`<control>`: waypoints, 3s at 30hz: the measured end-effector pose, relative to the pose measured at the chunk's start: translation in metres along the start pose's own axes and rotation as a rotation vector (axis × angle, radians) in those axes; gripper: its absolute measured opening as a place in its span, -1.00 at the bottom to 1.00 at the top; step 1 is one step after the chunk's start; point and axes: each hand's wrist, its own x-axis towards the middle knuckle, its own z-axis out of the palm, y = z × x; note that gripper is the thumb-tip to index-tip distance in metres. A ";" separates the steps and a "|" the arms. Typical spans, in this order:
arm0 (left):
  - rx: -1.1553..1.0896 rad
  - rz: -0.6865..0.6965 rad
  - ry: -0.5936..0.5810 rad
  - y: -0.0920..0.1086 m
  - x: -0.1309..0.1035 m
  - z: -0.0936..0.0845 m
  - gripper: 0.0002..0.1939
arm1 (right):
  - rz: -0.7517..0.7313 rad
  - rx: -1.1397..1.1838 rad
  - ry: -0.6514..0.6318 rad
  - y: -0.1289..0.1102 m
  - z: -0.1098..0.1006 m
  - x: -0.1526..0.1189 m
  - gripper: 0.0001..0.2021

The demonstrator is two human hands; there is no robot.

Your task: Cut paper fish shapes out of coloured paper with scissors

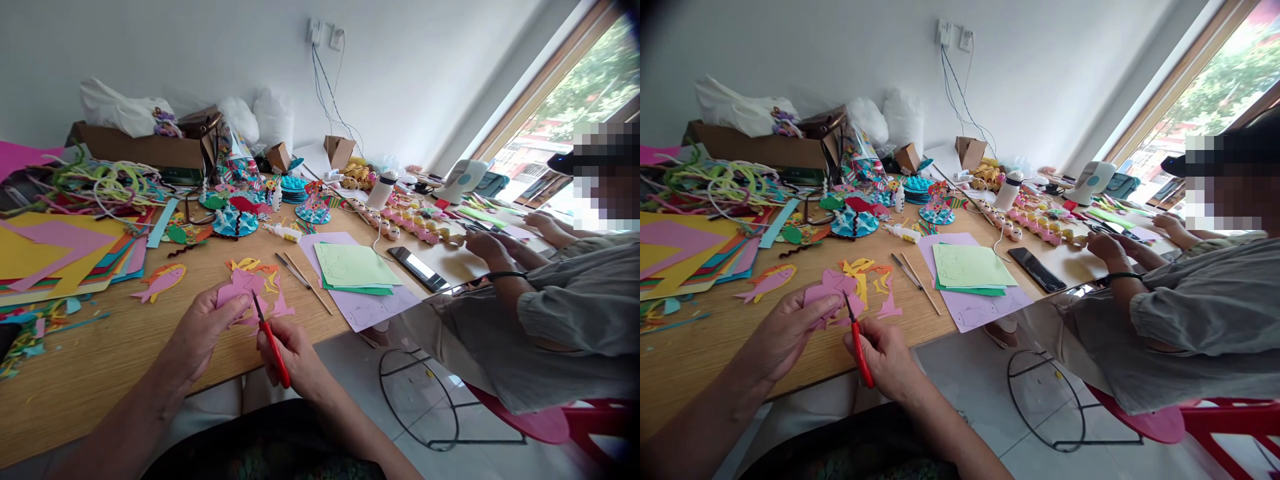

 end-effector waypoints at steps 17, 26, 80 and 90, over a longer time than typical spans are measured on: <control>0.074 -0.006 -0.115 -0.002 0.006 -0.011 -0.85 | 0.005 -0.022 -0.054 0.000 -0.010 -0.003 -0.61; 0.045 -0.008 -0.158 0.000 0.005 -0.011 -0.91 | 0.062 0.017 -0.080 -0.002 -0.009 -0.004 -0.69; 0.082 -0.089 -0.317 0.005 0.007 -0.021 -0.87 | 0.006 -0.102 -0.105 -0.001 -0.013 -0.007 -0.65; 0.210 -0.089 -0.333 0.002 0.010 -0.027 -0.86 | -0.022 -0.115 -0.116 0.000 -0.014 -0.007 -0.63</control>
